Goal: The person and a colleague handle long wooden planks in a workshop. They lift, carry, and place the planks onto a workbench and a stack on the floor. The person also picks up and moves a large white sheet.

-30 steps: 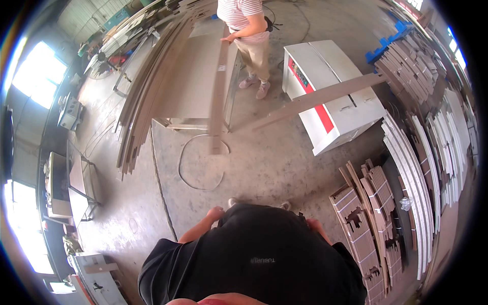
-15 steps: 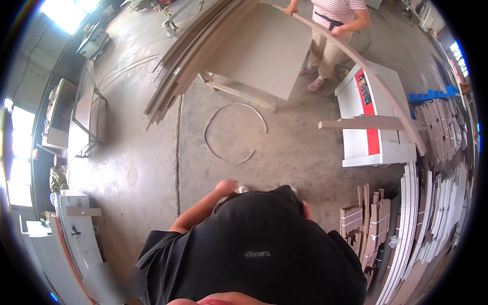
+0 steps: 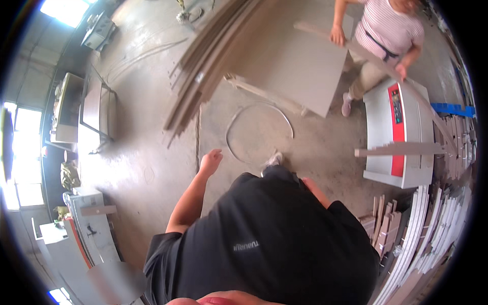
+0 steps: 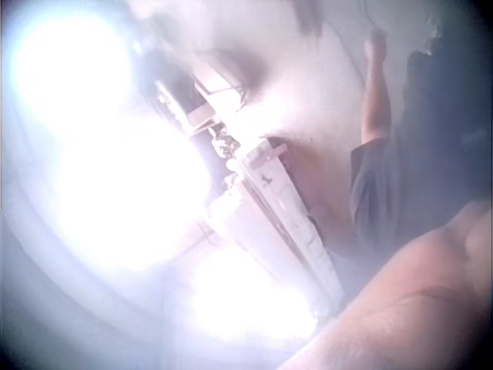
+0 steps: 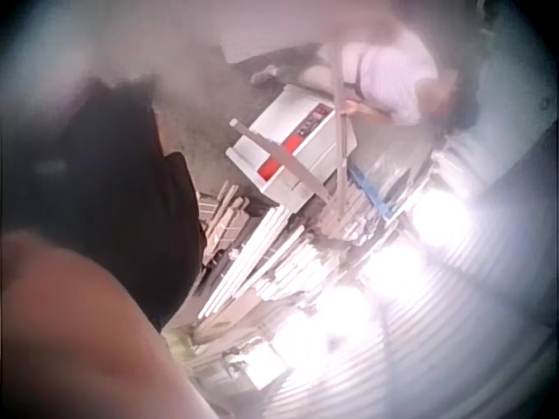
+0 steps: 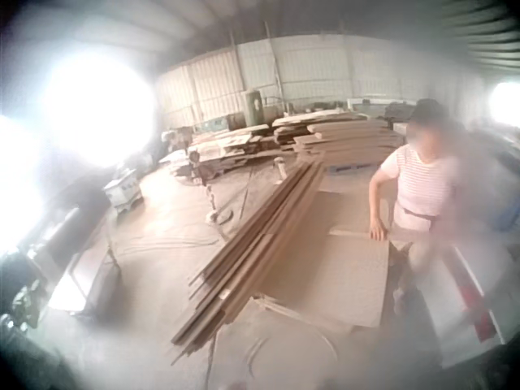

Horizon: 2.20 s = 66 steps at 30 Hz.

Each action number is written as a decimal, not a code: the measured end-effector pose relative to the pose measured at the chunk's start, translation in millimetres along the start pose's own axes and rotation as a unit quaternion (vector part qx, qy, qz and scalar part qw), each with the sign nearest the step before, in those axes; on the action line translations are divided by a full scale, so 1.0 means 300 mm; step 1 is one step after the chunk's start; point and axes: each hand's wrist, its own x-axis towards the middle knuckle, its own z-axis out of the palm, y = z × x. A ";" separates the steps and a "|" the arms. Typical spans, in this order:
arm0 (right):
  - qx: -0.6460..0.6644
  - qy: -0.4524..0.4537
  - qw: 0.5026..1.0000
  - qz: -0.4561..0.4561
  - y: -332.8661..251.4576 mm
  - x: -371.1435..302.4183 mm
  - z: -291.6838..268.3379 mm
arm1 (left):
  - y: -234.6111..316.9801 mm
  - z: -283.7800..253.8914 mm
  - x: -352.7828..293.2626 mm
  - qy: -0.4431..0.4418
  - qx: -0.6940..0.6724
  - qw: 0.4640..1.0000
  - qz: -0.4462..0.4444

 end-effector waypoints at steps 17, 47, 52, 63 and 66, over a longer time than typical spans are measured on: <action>0.215 0.237 0.924 0.210 -0.839 0.186 0.063 | -0.178 -1.007 1.706 0.083 0.220 0.971 -0.052; 0.281 0.322 0.846 0.318 -1.230 0.002 0.553 | 0.009 -0.952 2.035 0.056 0.209 0.974 0.066; 0.317 0.341 0.827 0.314 -1.173 -0.027 0.639 | 0.156 -0.929 1.689 0.032 0.188 0.978 0.090; 0.130 0.269 0.949 -0.103 -1.405 0.351 -0.072 | -0.100 -0.620 0.382 0.074 0.169 0.980 -0.072; 0.185 0.206 0.942 -0.190 -1.517 0.442 -0.059 | -0.123 -0.597 -0.026 0.081 0.165 0.979 -0.084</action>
